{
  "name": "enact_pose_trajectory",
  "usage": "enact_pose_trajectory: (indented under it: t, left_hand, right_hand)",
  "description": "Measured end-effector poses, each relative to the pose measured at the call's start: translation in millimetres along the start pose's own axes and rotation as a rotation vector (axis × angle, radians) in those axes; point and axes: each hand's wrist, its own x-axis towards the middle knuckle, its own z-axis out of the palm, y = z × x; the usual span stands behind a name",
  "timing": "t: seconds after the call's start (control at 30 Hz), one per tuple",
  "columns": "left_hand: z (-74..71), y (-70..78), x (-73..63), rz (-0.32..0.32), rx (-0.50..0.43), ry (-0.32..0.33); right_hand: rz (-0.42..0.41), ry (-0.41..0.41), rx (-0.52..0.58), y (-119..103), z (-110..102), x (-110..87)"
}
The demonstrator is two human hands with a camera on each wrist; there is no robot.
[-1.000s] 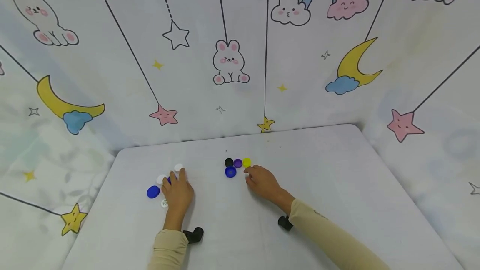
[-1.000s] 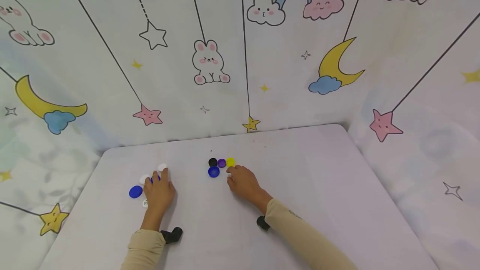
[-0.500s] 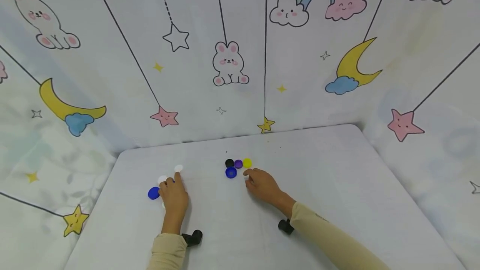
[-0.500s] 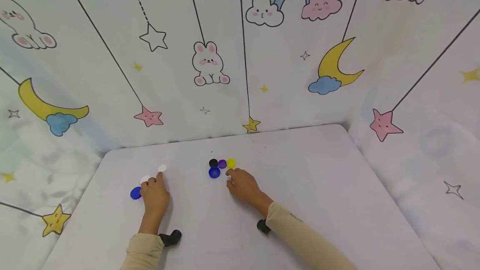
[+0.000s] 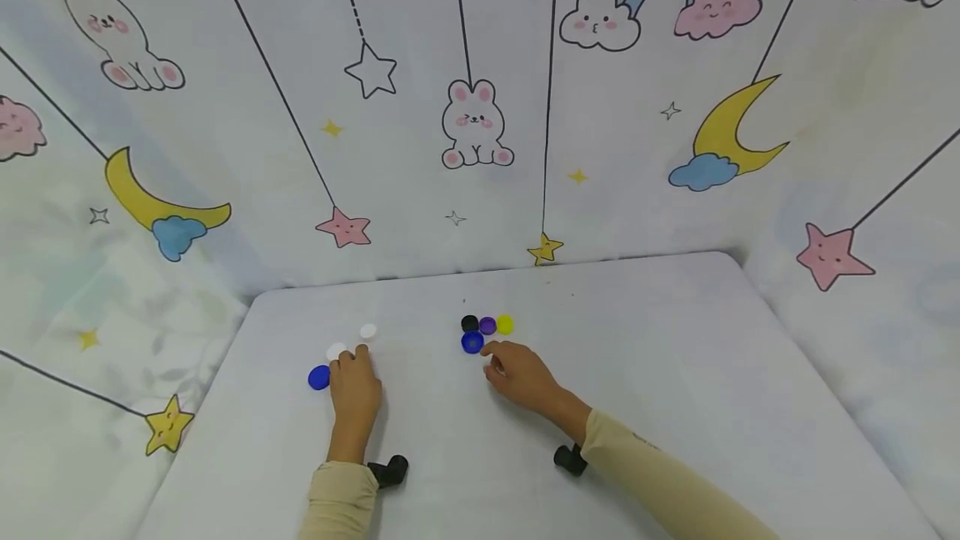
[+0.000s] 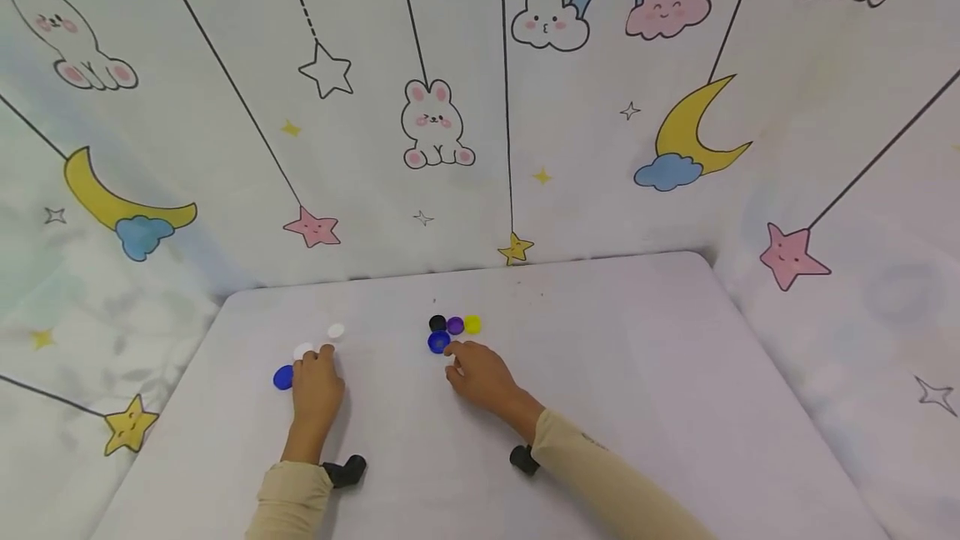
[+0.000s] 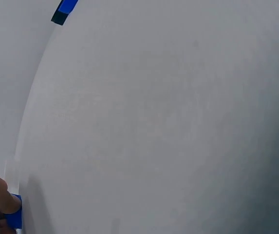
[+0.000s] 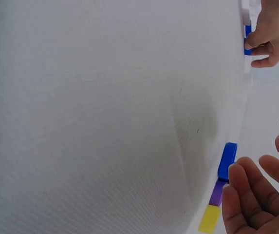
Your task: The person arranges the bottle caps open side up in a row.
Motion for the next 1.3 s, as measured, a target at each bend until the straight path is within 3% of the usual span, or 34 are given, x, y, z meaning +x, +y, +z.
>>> enact_pose_trajectory:
  t: [0.17, 0.37, 0.8, 1.07, 1.3]
  left_hand:
    - [-4.4, -2.3, -1.3, -0.012, -0.068, -0.037]
    - [-4.2, -4.6, -3.9, -0.014, -0.079, -0.048]
    - [-0.9, -2.0, -6.2, 0.016, -0.105, 0.066]
    - [-6.9, -0.1, -8.0, -0.04, -0.104, 0.104]
    - [-11.1, 7.9, -4.3, 0.017, -0.172, 0.133]
  right_hand:
    - [0.005, -0.018, 0.032, -2.9, -3.4, -4.7]
    - [-0.02, -0.001, 0.032, -0.4, -4.0, -6.7]
    - [-0.023, -0.014, 0.06, 7.2, -4.4, -10.2]
    - [-0.019, -0.023, 0.063, 8.6, -2.2, -12.2]
    - [-0.028, -0.024, 0.07, 11.8, 2.5, -12.2]
